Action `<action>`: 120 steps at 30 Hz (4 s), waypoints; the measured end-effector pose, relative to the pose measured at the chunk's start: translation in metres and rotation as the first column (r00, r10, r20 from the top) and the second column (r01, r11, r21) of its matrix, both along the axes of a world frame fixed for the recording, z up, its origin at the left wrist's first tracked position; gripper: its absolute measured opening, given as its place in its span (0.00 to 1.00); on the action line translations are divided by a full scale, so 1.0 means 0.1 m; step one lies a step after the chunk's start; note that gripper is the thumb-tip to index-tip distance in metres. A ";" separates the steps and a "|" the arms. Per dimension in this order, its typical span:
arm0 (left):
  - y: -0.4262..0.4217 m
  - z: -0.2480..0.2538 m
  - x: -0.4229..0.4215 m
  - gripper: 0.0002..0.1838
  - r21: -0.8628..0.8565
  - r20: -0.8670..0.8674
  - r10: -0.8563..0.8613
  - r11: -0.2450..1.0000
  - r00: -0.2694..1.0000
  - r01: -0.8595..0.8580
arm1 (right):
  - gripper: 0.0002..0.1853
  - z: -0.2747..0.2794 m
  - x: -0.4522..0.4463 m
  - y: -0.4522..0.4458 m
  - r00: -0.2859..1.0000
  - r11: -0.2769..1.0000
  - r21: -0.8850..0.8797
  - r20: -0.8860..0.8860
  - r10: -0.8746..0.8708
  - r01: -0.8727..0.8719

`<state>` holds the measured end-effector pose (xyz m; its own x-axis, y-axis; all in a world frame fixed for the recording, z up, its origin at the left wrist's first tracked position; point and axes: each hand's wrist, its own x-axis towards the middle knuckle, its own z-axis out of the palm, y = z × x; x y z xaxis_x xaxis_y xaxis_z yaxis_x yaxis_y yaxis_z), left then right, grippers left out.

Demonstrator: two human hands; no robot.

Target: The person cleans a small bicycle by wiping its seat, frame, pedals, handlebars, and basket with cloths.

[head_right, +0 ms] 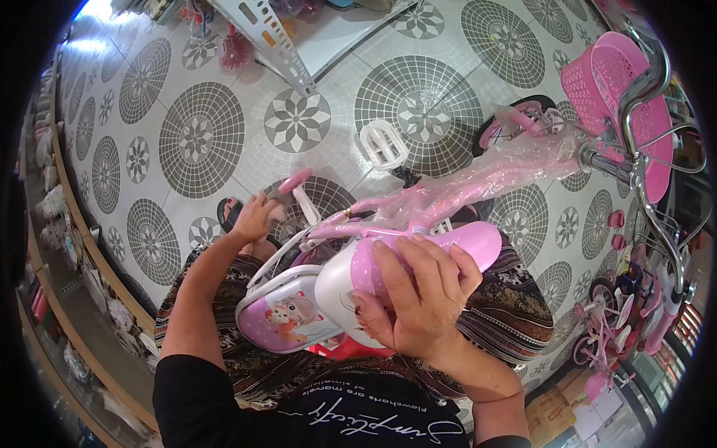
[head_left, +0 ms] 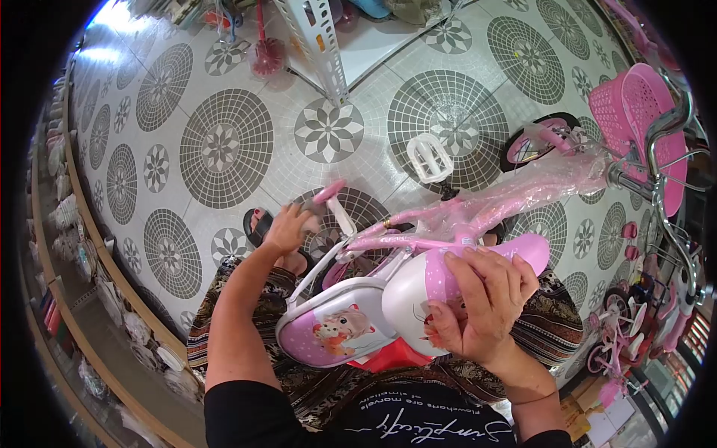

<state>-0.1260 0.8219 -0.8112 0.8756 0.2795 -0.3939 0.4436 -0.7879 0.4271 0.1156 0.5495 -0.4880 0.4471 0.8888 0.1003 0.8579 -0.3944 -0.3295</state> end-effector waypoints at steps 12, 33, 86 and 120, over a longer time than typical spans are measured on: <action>0.33 -0.54 0.87 0.28 -0.605 -0.745 0.348 0.006 0.569 -0.796 | 0.27 -0.01 0.00 0.00 1.000 1.000 -0.002 -0.001 -0.012 0.012; -0.65 0.20 0.95 0.22 -0.193 0.070 0.048 0.981 0.996 -0.034 | 0.25 -0.05 0.01 -0.02 1.000 0.996 0.085 0.003 0.003 -0.003; -2.32 3.62 1.22 0.35 -0.815 0.324 0.398 0.578 0.859 0.040 | 0.34 0.15 -0.12 -0.98 0.868 0.741 0.645 -0.462 0.182 0.187; -1.51 2.13 -0.75 0.25 -0.863 -0.119 0.946 0.051 0.301 -0.503 | 0.21 -0.69 0.02 -0.19 0.437 0.149 0.454 -0.890 0.133 0.879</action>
<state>-0.2012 0.6710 -0.5986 0.4418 0.7171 -0.5391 0.1837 0.5158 0.8368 0.1176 0.5300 -0.5566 0.9956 0.0932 0.0002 -0.0352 0.3780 -0.9251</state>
